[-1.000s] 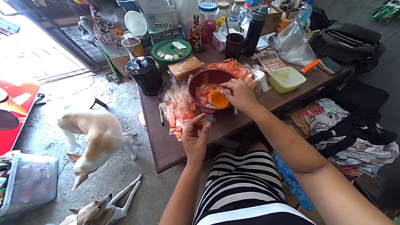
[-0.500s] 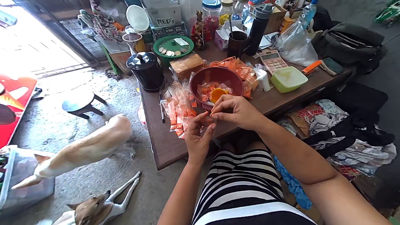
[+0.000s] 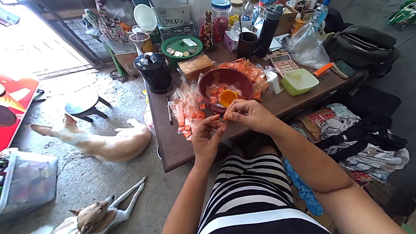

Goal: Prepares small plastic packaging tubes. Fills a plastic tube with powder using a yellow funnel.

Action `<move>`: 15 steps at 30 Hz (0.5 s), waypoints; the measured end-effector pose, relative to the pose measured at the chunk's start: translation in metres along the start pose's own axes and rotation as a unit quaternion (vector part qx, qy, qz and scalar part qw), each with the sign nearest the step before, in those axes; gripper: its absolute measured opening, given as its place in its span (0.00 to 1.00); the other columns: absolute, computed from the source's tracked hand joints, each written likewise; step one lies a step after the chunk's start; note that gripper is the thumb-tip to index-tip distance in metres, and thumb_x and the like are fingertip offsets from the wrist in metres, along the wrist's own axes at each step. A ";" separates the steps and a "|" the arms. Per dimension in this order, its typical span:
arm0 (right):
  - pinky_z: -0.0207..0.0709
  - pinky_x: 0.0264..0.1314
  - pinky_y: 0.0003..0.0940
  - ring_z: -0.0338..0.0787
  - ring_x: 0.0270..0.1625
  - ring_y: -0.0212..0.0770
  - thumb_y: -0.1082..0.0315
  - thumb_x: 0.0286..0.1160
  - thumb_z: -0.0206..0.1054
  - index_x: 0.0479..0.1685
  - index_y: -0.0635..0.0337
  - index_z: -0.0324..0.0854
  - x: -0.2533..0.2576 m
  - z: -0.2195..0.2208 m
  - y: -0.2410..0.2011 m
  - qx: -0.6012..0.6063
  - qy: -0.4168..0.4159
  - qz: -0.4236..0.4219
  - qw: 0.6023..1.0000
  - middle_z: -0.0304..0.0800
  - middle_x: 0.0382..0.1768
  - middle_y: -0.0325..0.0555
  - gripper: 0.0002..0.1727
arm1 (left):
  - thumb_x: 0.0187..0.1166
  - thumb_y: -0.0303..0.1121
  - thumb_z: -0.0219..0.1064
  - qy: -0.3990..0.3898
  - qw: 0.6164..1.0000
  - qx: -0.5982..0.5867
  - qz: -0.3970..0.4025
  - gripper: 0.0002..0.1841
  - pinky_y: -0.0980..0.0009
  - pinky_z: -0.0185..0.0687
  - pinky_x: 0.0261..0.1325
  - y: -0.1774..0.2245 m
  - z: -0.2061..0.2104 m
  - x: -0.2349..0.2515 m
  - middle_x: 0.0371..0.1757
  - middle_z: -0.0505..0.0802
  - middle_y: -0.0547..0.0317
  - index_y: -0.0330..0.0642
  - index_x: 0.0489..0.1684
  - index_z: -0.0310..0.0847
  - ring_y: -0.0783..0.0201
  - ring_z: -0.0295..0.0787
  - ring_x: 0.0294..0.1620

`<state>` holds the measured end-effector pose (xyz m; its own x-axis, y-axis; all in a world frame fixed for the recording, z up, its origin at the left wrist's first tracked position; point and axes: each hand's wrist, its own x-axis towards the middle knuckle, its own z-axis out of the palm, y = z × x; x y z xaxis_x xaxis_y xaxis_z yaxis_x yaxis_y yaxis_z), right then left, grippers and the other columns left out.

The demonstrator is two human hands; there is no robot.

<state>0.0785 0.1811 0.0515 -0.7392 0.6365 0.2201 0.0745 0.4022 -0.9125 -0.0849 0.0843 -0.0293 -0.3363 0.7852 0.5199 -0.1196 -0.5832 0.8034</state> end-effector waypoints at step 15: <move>0.82 0.50 0.22 0.87 0.52 0.30 0.67 0.83 0.64 0.37 0.62 0.91 -0.006 -0.008 -0.003 0.024 -0.037 0.023 0.999 0.89 0.52 0.43 0.12 | 0.73 0.24 0.76 -0.034 0.999 0.008 0.032 0.20 0.69 0.91 0.56 0.004 -0.002 -0.003 0.45 0.96 0.63 0.44 0.64 0.85 0.69 0.94 0.46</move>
<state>0.0879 0.1813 0.0553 -0.7832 0.6028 0.1526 0.0796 0.3406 -0.9368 -0.0860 0.0791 -0.0285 -0.2792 0.7589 0.5883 -0.0856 -0.6299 0.7719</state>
